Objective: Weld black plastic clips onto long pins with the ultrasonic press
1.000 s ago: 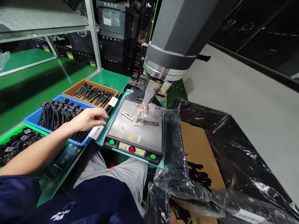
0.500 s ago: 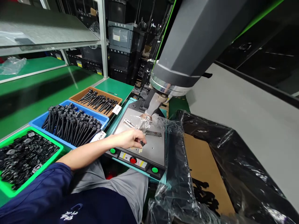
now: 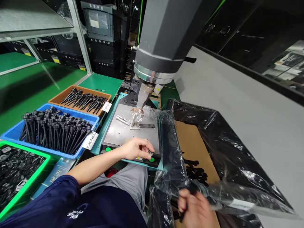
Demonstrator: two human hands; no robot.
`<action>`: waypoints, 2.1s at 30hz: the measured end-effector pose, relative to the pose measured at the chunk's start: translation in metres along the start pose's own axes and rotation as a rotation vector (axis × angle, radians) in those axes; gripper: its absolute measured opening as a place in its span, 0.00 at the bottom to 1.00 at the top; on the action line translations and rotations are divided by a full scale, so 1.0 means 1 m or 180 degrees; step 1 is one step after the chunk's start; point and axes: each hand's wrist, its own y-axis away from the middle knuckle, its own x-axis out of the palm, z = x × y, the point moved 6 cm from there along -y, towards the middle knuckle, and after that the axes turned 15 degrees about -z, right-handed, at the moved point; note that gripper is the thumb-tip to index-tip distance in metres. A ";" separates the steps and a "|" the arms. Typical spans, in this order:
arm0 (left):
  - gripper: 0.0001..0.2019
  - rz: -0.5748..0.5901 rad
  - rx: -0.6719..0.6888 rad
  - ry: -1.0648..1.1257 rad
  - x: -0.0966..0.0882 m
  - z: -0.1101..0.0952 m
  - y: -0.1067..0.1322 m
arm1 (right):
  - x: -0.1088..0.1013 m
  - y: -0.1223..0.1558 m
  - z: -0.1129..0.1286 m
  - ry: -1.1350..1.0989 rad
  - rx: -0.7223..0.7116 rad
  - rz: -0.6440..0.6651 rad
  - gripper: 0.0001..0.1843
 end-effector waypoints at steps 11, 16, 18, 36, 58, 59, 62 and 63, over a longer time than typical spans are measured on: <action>0.21 -0.0918 -0.0570 0.1138 -0.021 0.014 0.039 | 0.158 0.060 -0.014 -0.0081 -0.0173 0.2263 0.14; 0.19 -0.1047 -0.0472 0.1357 -0.028 0.019 0.044 | 0.158 0.059 -0.015 -0.0028 -0.0344 0.2234 0.14; 0.18 -0.1061 -0.0463 0.1391 -0.028 0.022 0.044 | 0.157 0.059 -0.016 -0.0050 -0.0323 0.2227 0.14; 0.18 -0.1207 0.0235 0.0081 -0.042 0.032 0.051 | 0.182 0.069 -0.008 -0.0321 0.0073 0.2277 0.16; 0.17 -0.3578 0.0083 0.0416 -0.136 0.050 0.021 | 0.233 0.021 -0.038 -0.0640 0.0849 0.2167 0.23; 0.17 -0.3710 0.0144 0.0519 -0.142 0.051 0.016 | 0.238 0.017 -0.041 -0.0639 0.0979 0.2109 0.23; 0.18 -0.3617 0.0521 0.0676 -0.150 0.045 -0.003 | 0.254 0.010 -0.047 -0.0563 0.1264 0.1987 0.24; 0.18 -0.3480 0.0588 0.0723 -0.149 0.042 -0.009 | 0.261 0.009 -0.048 -0.0547 0.1301 0.1978 0.23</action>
